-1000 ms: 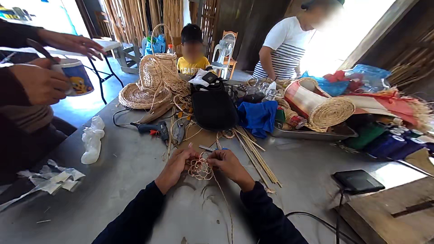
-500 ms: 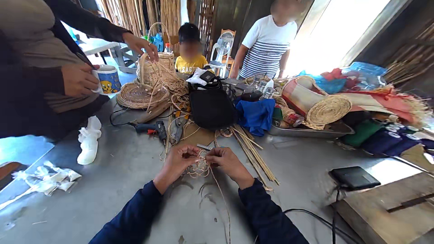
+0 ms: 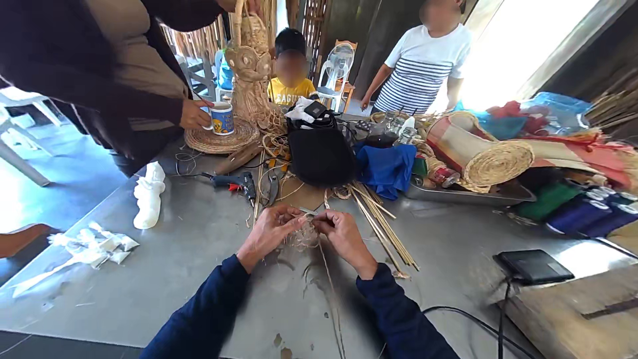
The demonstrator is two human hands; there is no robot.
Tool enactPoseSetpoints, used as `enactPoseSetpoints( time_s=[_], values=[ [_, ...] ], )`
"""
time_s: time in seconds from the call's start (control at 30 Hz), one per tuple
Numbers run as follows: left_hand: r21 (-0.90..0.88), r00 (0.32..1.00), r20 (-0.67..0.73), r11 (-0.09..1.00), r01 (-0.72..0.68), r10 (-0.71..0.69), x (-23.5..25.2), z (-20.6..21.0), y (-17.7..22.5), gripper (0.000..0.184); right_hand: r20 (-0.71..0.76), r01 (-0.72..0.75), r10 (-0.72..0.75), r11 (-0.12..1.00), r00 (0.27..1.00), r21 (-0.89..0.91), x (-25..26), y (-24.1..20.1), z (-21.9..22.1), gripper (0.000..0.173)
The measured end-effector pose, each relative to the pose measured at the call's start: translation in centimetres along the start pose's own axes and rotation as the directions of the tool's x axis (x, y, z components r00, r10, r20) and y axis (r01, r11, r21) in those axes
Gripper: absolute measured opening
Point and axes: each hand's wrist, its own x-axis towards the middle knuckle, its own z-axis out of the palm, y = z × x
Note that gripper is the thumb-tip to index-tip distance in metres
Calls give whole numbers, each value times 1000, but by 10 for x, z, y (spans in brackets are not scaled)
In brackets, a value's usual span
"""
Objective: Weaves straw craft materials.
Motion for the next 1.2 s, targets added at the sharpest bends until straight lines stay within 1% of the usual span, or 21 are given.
enactPoseSetpoints(
  time_s=[0.07,0.1,0.13,0.2,0.27,0.4,0.5,0.6,0.67,0.87,0.93,1.1,1.2],
  values=[
    [-59,992,28,991,123,-122,0,0,3,44,-129,21,-18,1000,992,21,0,0,0,14],
    [-106,985,37,979,172,-169,-1,1,4,47,-187,40,-34,999,982,32,0,2,1,13],
    [-145,980,41,970,196,-192,-1,3,5,49,-224,50,-38,998,974,47,0,3,1,13],
    [-182,979,35,962,202,-199,-1,6,4,52,-255,54,-30,995,966,87,0,3,2,12],
    [-170,983,26,968,183,-182,0,8,3,52,-264,38,2,988,964,147,0,3,2,10],
    [-154,994,-27,983,102,-108,1,7,2,46,-266,8,84,945,960,328,3,8,1,8],
    [-78,999,-28,996,35,-37,1,6,0,44,-237,-25,142,899,961,437,4,9,0,9],
    [34,999,-13,999,-36,36,2,6,-4,42,-222,-41,170,870,960,491,4,9,-1,9],
    [50,999,-5,997,-52,52,2,6,-4,40,-224,-40,173,866,959,499,4,8,-1,9],
    [-10,997,11,997,-73,73,2,6,-7,33,-209,-40,170,856,963,515,3,5,-3,10],
    [-51,996,16,995,-83,84,2,6,-8,32,-192,-43,172,842,966,537,3,4,-4,10],
    [-137,987,26,978,-156,161,4,5,-14,33,-149,-80,215,784,965,615,2,-1,-6,11],
    [-149,985,50,976,-158,167,2,5,-15,34,-159,-78,217,791,963,607,1,-2,-5,10]
  ],
)
